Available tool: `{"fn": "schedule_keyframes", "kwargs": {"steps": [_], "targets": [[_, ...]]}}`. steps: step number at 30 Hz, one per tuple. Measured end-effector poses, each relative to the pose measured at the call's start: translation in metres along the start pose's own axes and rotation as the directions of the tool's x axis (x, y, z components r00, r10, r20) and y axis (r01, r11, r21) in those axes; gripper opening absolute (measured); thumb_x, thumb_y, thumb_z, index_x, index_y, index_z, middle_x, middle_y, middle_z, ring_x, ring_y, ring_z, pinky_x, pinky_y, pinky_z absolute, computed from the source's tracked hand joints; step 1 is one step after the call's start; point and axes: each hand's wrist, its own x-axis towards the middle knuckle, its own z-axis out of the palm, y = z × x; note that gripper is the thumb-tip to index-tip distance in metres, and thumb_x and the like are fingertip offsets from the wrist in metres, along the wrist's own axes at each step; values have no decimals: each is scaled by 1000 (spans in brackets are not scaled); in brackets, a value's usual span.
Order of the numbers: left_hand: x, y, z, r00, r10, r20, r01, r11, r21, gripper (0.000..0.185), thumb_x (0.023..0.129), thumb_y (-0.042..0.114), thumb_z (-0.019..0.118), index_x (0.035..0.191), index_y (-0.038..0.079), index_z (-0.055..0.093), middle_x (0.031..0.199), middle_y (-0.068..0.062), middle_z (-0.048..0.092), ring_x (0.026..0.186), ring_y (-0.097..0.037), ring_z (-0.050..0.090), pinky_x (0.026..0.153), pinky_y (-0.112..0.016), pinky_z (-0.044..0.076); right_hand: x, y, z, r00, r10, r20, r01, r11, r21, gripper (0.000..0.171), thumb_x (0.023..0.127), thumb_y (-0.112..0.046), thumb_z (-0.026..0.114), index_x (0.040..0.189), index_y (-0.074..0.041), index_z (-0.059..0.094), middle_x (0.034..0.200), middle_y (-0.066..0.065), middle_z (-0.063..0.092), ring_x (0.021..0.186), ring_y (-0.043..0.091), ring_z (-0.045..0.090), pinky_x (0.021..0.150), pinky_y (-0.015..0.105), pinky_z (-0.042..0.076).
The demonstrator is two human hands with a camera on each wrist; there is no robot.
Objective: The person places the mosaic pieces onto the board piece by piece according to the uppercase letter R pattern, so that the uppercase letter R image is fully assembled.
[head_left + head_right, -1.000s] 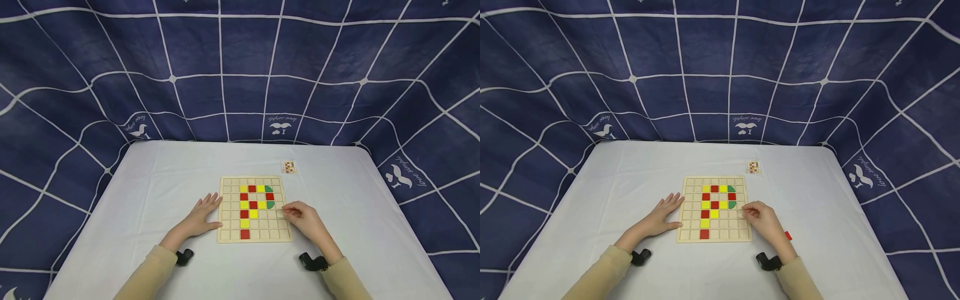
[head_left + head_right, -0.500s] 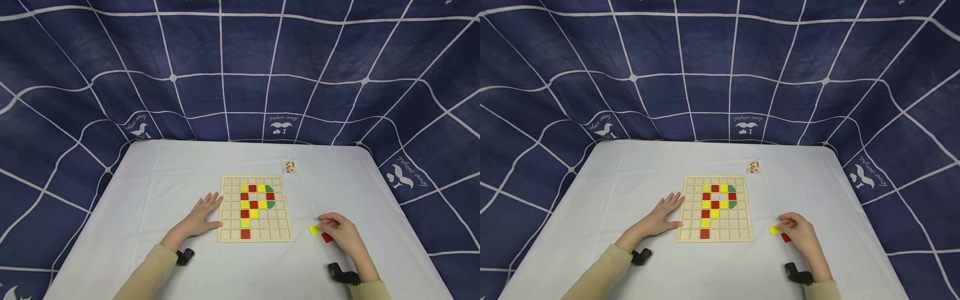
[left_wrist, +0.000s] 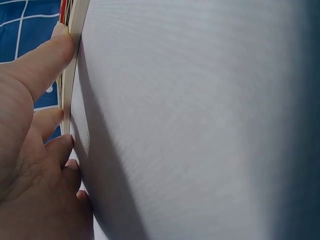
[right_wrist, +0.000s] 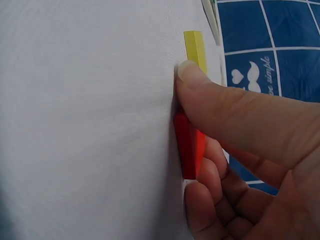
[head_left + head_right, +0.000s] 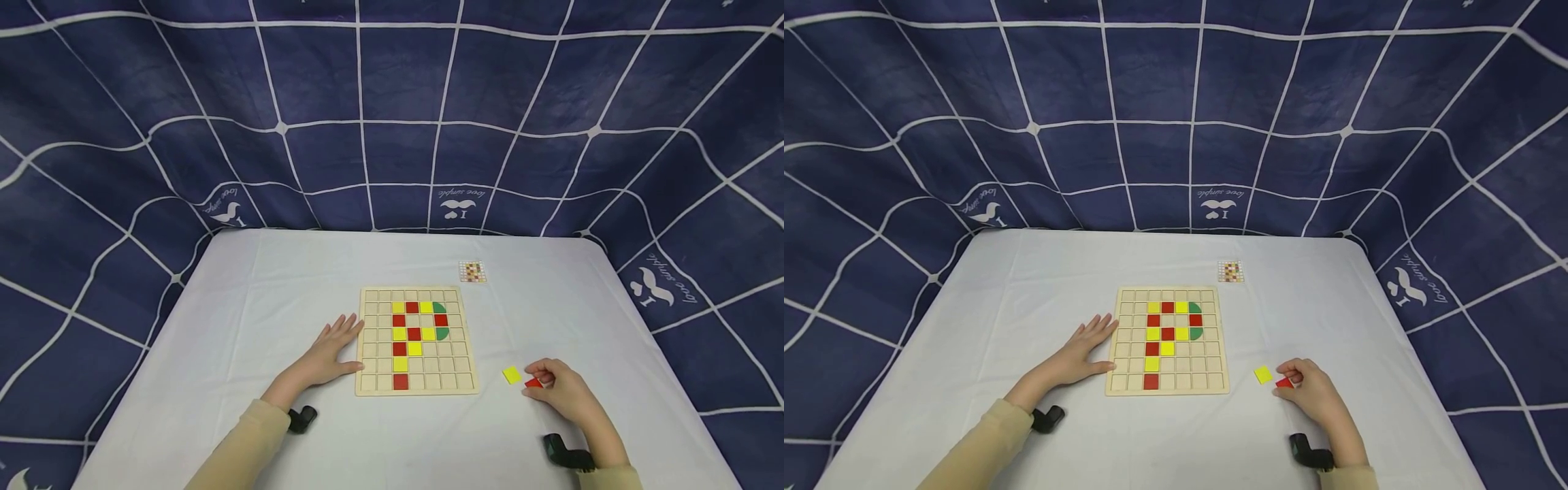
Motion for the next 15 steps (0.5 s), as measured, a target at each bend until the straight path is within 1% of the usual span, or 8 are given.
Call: {"fn": "schedule_keyframes", "kwargs": {"steps": [4,8,11,15], "targets": [[0,0,0,1000,1,-2,-1,1000,0,87,85,38,76,155,12,31,165,-10,18,154,-33,5,124,-55,4,0,-1,-1,1000,1,-1,-1,1000,-6,35,75,-13,84,104,-2,67,89,4,63,80,16,55,66,25,45],[0,0,0,1000,5,1,-5,1000,1,87,85,38,75,155,12,31,165,-10,18,154,-33,5,124,-55,4,-1,-1,0,1000,-10,-19,10,1000,-7,33,76,-13,84,104,-5,68,90,3,65,79,15,55,64,23,45],[0,0,0,1000,4,2,-4,1000,3,87,85,39,75,155,12,31,165,-10,17,154,-33,5,124,-55,4,-1,1,1,998,-14,-69,14,1000,0,34,76,-18,85,104,-7,69,91,4,67,79,14,54,64,22,44],[0,0,0,1000,-1,1,1,1000,8,88,85,39,76,155,13,31,165,-10,18,154,-32,5,124,-55,4,0,2,4,988,-19,-156,26,999,42,33,76,-20,85,104,-8,71,89,4,69,75,8,55,63,20,46]]}}
